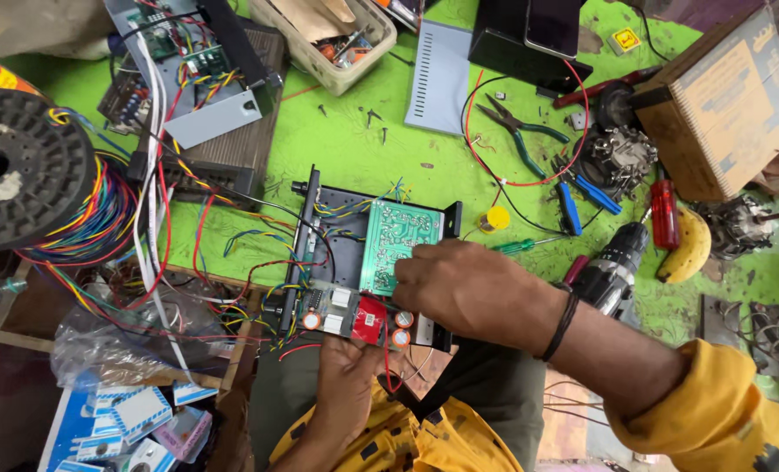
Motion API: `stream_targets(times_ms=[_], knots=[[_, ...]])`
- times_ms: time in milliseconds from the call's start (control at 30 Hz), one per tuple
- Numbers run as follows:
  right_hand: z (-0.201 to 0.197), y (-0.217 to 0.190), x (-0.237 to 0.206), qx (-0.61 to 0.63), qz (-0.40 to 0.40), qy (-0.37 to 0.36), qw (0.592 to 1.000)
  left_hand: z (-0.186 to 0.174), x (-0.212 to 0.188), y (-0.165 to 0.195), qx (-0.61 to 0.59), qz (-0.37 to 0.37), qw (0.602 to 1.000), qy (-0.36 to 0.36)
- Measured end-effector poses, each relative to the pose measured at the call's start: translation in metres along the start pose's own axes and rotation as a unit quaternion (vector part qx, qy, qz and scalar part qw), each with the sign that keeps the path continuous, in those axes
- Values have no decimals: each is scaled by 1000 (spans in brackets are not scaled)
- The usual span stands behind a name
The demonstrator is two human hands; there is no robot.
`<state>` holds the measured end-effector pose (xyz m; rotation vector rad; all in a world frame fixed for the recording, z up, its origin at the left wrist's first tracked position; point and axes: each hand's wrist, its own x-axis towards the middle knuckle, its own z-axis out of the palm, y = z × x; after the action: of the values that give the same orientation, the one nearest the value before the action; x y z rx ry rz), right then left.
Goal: The person manipulates wires and components on a circuit board inside a black chassis. They repeatedly connect and disconnect a red wire to a terminal, adjust the position of capacitors, and reposition the board within the chassis.
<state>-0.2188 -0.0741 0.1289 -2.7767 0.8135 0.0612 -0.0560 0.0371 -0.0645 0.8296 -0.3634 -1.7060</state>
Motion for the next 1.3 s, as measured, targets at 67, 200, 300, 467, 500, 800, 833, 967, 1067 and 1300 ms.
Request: stream_targets(times_ms=[67, 200, 300, 467, 500, 800, 833, 967, 1067, 1300], knots=[[-2, -2, 3, -6, -15, 5, 1000, 2, 0, 3, 17, -9, 1000, -3], [3, 0, 9, 7, -68, 29, 997, 6, 1, 9, 16, -32, 999, -2], [8, 2, 2, -24, -79, 42, 996, 7, 0, 12, 24, -16, 999, -20], [22, 6, 1, -42, -95, 105, 989, 7, 2, 11, 4, -41, 999, 29], [26, 7, 1, -20, -86, 126, 988, 7, 3, 12, 6, -54, 997, 51], [50, -11, -15, 231, 118, 216, 941, 7, -1, 19, 22, -36, 999, -32], [48, -15, -21, 207, 125, 226, 944, 8, 0, 21, 24, -38, 999, -27], [47, -38, -38, 130, 126, 232, 956, 10, -1, 20, 54, -29, 998, -26], [52, -46, -37, 90, 120, 227, 962, 7, -2, 19, 50, -54, 997, -8], [80, -55, -34, 58, 145, 269, 950, 4, -2, 12, -25, -11, 998, -53]])
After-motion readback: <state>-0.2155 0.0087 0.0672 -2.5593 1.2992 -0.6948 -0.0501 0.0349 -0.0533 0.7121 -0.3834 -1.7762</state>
